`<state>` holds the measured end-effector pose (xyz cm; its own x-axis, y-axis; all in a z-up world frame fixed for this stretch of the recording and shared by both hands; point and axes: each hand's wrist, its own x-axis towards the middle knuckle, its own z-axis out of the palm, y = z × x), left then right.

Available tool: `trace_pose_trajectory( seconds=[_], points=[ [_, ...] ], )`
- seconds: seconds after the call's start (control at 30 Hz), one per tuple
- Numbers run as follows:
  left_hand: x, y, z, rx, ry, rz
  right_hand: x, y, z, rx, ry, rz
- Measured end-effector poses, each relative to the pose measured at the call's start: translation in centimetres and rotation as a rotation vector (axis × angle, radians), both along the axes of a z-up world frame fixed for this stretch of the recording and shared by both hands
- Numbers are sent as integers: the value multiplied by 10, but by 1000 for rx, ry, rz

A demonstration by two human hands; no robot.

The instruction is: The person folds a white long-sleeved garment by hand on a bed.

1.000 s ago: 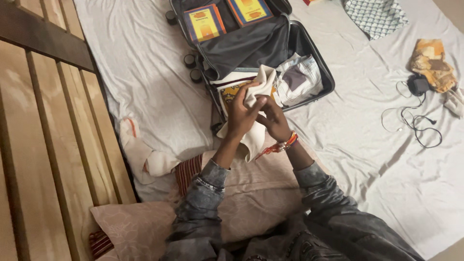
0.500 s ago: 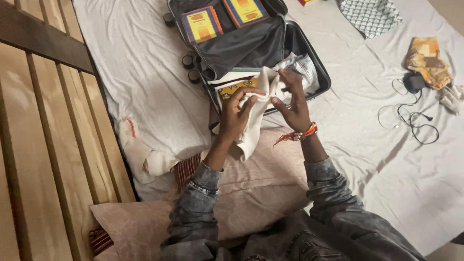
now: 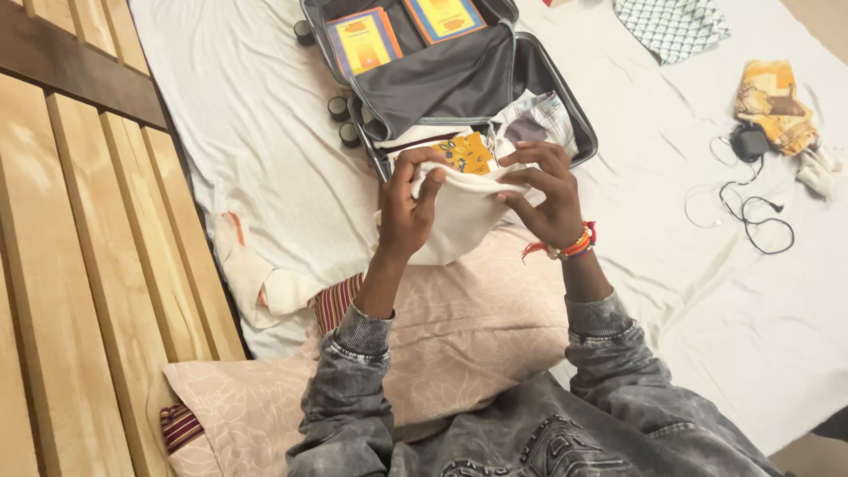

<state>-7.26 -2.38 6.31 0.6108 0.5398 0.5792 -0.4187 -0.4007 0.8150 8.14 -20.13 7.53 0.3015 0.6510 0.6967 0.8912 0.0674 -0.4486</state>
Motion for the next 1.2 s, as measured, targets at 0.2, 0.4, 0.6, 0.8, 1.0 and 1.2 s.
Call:
trace_pose_trajectory(
  seconds=[0.2,0.4,0.6,0.8,1.0,1.2],
  points=[
    [-4,-1,4,282,14,-13,-10,2,-5,152,200,-6],
    [-18,-6,28,397,71,-75,-13,3,-7,182,248,-49],
    [-25,0,32,350,38,-28,-4,0,-1,197,392,81],
    [-23,13,23,281,38,-60,19,-11,20,-206,346,421],
    [15,64,8,355,84,55,65,11,3,-399,228,165],
    [52,110,52,587,-7,94,90,56,40,-12,-50,5]
  ],
)
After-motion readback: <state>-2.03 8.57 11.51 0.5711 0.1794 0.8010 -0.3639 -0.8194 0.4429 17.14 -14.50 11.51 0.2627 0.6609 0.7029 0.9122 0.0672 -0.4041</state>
